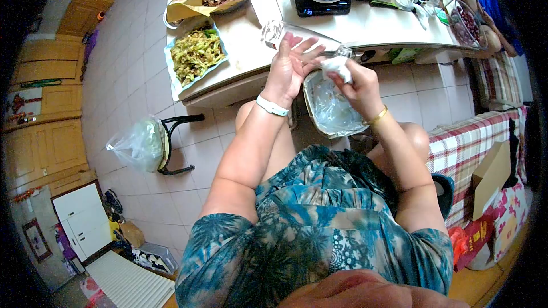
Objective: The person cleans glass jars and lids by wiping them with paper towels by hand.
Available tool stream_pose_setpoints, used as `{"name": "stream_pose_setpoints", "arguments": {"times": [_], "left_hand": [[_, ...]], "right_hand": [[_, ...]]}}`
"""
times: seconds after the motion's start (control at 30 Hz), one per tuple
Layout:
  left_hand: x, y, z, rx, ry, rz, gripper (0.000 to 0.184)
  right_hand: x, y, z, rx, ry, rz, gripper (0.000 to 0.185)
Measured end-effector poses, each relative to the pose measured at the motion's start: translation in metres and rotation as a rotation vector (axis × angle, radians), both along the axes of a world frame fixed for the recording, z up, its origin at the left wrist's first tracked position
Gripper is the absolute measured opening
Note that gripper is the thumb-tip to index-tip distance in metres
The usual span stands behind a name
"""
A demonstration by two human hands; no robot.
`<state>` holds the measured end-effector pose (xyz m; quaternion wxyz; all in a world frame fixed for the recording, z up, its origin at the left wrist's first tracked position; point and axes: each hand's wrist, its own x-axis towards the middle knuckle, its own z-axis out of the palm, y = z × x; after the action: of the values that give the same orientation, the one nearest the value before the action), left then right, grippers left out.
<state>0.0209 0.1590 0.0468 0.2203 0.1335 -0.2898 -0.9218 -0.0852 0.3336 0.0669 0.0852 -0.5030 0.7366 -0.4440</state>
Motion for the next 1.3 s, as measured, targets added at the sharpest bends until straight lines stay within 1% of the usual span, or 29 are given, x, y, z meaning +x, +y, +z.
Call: {"name": "stream_pose_setpoints", "arguments": {"times": [0.07, 0.1, 0.13, 0.2, 0.23, 0.27, 0.3, 0.33, 0.37, 0.4, 0.43, 0.47, 0.5, 0.53, 0.6, 0.63, 0.67, 0.7, 0.73, 0.8, 0.83, 0.87, 0.9, 0.97, 1.0, 1.03, 1.13, 1.23, 1.3], "left_hand": [[0.002, -0.004, -0.001, 0.140, -0.363, 0.040, 0.066], [0.003, -0.007, -0.004, 0.120, -0.324, 0.019, 0.075], [0.003, -0.005, -0.004, 0.117, -0.324, 0.015, 0.075], [0.002, -0.001, 0.006, 0.077, -0.106, 0.061, 0.064], [0.002, 0.004, 0.006, 0.061, -0.002, 0.048, 0.051], [0.000, 0.007, 0.008, 0.062, -0.002, 0.051, 0.051], [-0.002, 0.010, 0.011, 0.054, 0.060, 0.039, 0.046], [-0.003, 0.011, 0.013, 0.046, 0.122, 0.029, 0.041], [-0.003, 0.010, 0.014, -0.013, 0.107, 0.014, 0.042], [-0.002, 0.008, 0.012, -0.013, 0.107, 0.017, 0.042], [0.000, 0.007, 0.007, 0.018, 0.100, -0.003, 0.041], [0.001, 0.005, 0.005, 0.050, 0.092, -0.023, 0.040], [0.001, 0.008, 0.010, 0.022, 0.020, 0.049, 0.041], [0.003, 0.006, 0.007, 0.020, 0.020, 0.050, 0.041], [0.005, 0.001, 0.006, 0.061, -0.149, 0.331, 0.047], [0.009, -0.006, 0.007, 0.067, -0.219, 0.423, 0.054], [0.013, -0.010, 0.013, 0.116, -0.173, 0.447, 0.060], [0.017, -0.013, 0.007, 0.143, -0.106, 0.388, 0.064], [0.023, -0.016, 0.002, 0.165, -0.039, 0.333, 0.068], [0.022, 0.001, 0.022, 0.159, -0.022, 0.140, 0.076], [0.021, 0.009, 0.019, 0.182, -0.077, 0.065, 0.080], [0.019, 0.013, 0.019, 0.248, 0.005, -0.073, 0.082], [0.016, 0.018, 0.020, 0.208, 0.012, -0.118, 0.082], [0.012, 0.026, 0.020, 0.151, 0.055, -0.204, 0.082], [0.011, 0.027, 0.021, 0.135, 0.090, -0.247, 0.082], [0.010, 0.030, 0.022, 0.177, 0.069, -0.242, 0.082], [0.008, 0.023, 0.019, 0.181, 0.051, -0.246, 0.081], [0.009, 0.017, 0.018, 0.193, 0.055, -0.236, 0.080], [0.009, 0.021, 0.019, 0.206, 0.067, -0.243, 0.079]], "right_hand": [[-0.007, -0.009, -0.003, -0.143, 0.307, 0.086, 0.026], [-0.009, -0.010, -0.007, -0.141, 0.307, 0.080, 0.026], [-0.010, -0.010, -0.011, -0.157, 0.276, 0.086, 0.024], [-0.009, -0.011, -0.008, -0.174, 0.252, 0.087, 0.022], [-0.003, -0.009, -0.006, -0.165, -0.106, 0.009, 0.026], [0.004, -0.010, -0.002, -0.150, -0.467, -0.066, 0.030], [0.010, -0.015, 0.004, -0.334, -0.999, 0.019, 0.032], [0.010, -0.015, 0.006, -0.329, -1.001, 0.024, 0.032], [0.010, -0.014, 0.008, -0.305, -0.983, 0.036, 0.032], [0.010, -0.012, 0.009, -0.283, -0.964, 0.046, 0.032], [0.012, -0.009, 0.008, -0.187, -0.635, 0.011, 0.030], [0.006, -0.007, -0.011, -0.101, -0.144, -0.010, 0.029], [0.001, -0.005, -0.012, -0.044, -0.026, 0.035, 0.030], [-0.002, -0.006, -0.013, 0.010, 0.093, 0.078, 0.031], [-0.007, -0.012, -0.001, -0.307, 0.135, 0.079, 0.032], [-0.012, -0.008, -0.003, -0.368, 0.009, 0.015, 0.025], [-0.014, -0.004, -0.002, -0.302, -0.109, -0.169, 0.015], [-0.024, -0.006, -0.008, -0.277, 0.010, -0.189, 0.014], [-0.033, -0.012, -0.016, -0.255, 0.128, -0.205, 0.018], [-0.032, -0.033, -0.029, -0.067, 0.238, -0.135, 0.026], [-0.025, -0.046, -0.037, 0.022, 0.200, -0.161, 0.026], [-0.021, -0.059, -0.043, 0.056, 0.140, -0.114, 0.027], [-0.023, -0.076, -0.050, -0.020, -0.014, -0.003, 0.029], [-0.025, -0.103, -0.050, 0.094, -0.556, 0.056, 0.031], [-0.028, -0.127, -0.048, 0.199, -0.606, 0.131, 0.031], [-0.026, -0.151, -0.046, 0.167, -1.046, -0.147, 0.035], [-0.047, -0.181, -0.087, -0.007, -0.744, 0.302, 0.042], [-0.063, -0.196, -0.096, 0.072, -0.703, 0.372, 0.047], [-0.067, -0.196, -0.085, 0.182, -0.044, 0.286, 0.053]]}}
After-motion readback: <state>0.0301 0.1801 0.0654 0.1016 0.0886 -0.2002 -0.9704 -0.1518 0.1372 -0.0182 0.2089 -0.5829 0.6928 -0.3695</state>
